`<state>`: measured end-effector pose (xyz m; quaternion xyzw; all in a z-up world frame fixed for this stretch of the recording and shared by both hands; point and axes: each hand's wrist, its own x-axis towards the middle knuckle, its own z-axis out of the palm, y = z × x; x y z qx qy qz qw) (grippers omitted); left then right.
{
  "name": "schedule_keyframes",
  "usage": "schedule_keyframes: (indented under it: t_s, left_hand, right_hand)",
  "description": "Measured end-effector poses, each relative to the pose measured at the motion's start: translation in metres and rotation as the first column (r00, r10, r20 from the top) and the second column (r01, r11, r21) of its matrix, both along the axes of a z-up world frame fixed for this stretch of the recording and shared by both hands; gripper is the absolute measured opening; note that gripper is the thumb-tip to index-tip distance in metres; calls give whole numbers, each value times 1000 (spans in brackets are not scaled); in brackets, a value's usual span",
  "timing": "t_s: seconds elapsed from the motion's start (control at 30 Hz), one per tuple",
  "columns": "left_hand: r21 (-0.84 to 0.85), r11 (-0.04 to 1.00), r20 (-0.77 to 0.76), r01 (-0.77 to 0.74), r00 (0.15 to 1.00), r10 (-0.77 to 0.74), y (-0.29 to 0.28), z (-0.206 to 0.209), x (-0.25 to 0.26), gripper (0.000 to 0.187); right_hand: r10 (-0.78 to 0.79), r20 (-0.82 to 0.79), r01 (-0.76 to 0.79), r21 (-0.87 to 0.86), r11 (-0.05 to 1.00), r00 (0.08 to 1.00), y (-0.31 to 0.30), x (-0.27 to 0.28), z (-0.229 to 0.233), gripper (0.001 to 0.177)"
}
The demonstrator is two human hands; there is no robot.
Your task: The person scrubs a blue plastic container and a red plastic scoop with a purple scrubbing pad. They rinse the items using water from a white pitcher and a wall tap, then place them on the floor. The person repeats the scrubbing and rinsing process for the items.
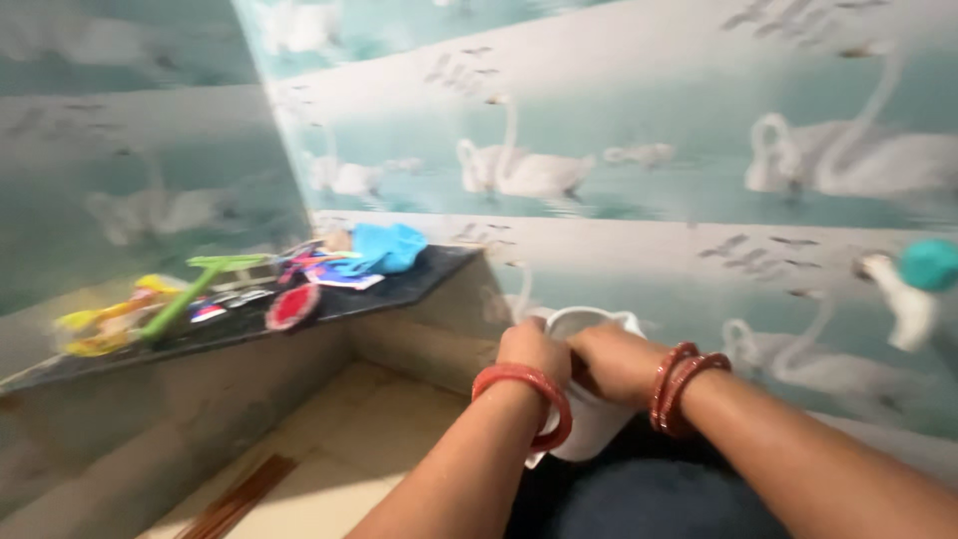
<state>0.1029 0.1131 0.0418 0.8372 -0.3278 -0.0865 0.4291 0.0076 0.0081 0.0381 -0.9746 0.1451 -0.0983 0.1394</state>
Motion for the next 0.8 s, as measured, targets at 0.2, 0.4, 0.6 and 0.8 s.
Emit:
schedule_keyframes:
  t_s: [0.2, 0.4, 0.6, 0.8]
  left_hand:
    - [-43, 998, 23, -46, 999, 47, 108, 8, 61, 35]
    - [-20, 951, 219, -308, 927, 305, 182, -6, 130, 33]
    - [-60, 898, 39, -437, 897, 439, 221, -28, 217, 33]
    - [-123, 908, -251, -401, 898, 362, 227, -41, 289, 30]
  right_hand:
    - [106, -440, -109, 19, 994, 891, 67, 98, -22, 25]
    - [314, -460, -306, 95, 947, 830, 147, 187, -22, 31]
    - [392, -223, -387, 68, 919, 892, 170, 236, 6, 37]
    - [420, 296, -429, -37, 903, 858, 161, 242, -22, 38]
